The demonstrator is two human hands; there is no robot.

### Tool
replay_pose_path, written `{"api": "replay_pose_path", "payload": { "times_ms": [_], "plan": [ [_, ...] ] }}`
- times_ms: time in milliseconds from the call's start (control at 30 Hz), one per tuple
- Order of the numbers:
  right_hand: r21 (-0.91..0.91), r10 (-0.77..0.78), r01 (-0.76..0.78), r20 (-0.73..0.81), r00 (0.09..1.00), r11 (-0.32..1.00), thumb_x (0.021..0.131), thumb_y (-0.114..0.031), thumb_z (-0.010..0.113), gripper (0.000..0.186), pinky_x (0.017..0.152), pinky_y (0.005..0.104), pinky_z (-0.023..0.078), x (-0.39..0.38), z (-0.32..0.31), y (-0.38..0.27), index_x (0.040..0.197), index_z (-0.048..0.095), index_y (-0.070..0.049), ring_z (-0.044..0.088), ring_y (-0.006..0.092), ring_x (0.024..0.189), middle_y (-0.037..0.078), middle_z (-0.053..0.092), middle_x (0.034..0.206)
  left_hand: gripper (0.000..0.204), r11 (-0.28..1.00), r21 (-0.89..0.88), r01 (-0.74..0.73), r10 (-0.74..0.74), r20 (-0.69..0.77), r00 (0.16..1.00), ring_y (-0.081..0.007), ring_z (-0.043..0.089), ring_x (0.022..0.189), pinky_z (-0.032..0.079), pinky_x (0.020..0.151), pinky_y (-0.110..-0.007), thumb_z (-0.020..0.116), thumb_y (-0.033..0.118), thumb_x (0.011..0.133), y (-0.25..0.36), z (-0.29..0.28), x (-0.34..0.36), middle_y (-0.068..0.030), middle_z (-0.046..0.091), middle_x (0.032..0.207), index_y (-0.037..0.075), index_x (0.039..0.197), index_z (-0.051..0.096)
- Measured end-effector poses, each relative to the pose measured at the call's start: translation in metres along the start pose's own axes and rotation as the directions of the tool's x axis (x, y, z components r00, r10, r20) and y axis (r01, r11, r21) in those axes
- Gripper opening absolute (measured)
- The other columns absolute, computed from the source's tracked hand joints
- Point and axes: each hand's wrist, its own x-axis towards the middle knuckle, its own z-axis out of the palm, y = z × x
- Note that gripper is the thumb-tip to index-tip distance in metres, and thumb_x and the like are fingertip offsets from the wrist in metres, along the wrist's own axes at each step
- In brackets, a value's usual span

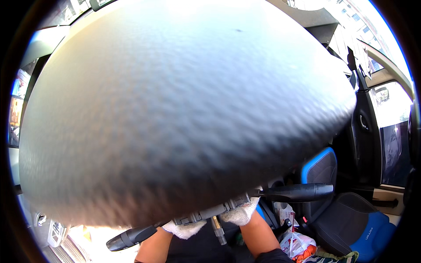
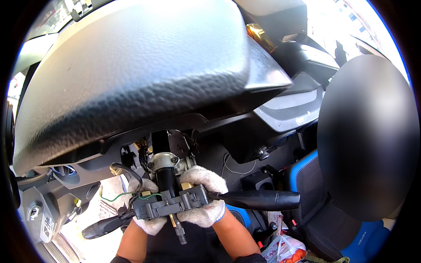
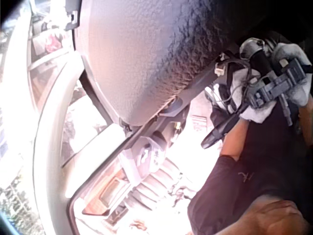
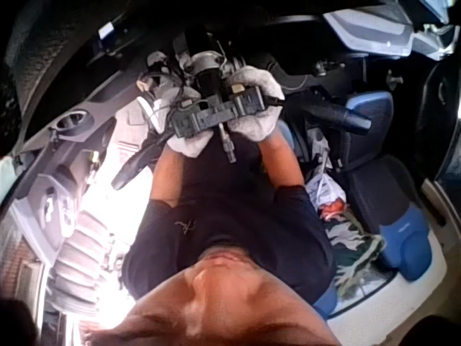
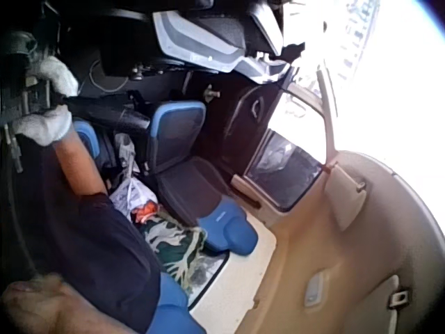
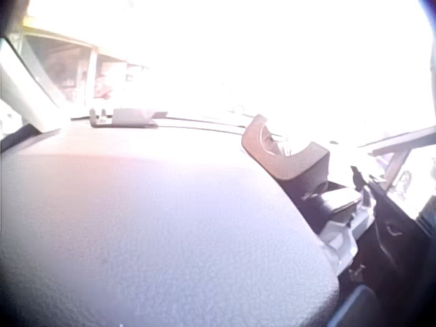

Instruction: The person removes the steering column cover and uses a power drill to detach the steering column assembly. They then use a screwdriver to adjust components within the exposed column area before reattaching the cover.

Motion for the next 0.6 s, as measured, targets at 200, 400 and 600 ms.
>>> {"api": "replay_pose_path", "payload": {
  "times_ms": [200,400,600],
  "plan": [
    [-0.134,0.001,0.004,0.034,0.999,0.991,0.061,-0.033,0.107,0.08,0.091,0.043,0.062,-0.006,-0.002,-0.004,0.123,0.07,0.002,0.076,0.027,0.098,0.017,0.077,0.113,0.062,0.988,-0.085,0.132,-0.141,-0.109,0.984,-0.0209,0.075,0.096,0.063,0.088,-0.036,0.091,0.017,0.075,0.014,0.015,-0.011,-0.0062,0.071,0.106,0.005,0.127,0.06],
    [0.112,0.054,-0.037,-0.156,0.986,0.993,0.062,-0.015,0.1,0.075,0.095,0.0386,0.059,-0.017,0.012,0.004,0.128,0.067,-0.001,0.07,0.0191,0.104,0.01,0.072,0.118,0.062,0.958,-0.163,0.237,-0.269,-0.215,0.939,-0.0214,0.073,0.099,0.063,0.09,-0.037,0.088,0.008,0.078,-0.002,0.041,-0.021,-0.0062,0.069,0.108,0.007,0.13,0.054],
    [-0.085,0.019,-0.03,-0.127,0.992,0.996,0.075,-0.021,0.089,0.059,0.096,0.0334,0.058,-0.006,0.015,-0.009,0.128,0.068,-0.003,0.069,0.0145,0.104,0.005,0.073,0.114,0.023,0.995,-0.051,0.091,-0.102,-0.273,0.957,-0.0244,0.077,0.102,0.06,0.097,-0.04,0.071,0.007,0.093,0.004,0.042,-0.009,-0.0098,0.079,0.11,0.003,0.116,0.07]
  ]
}}
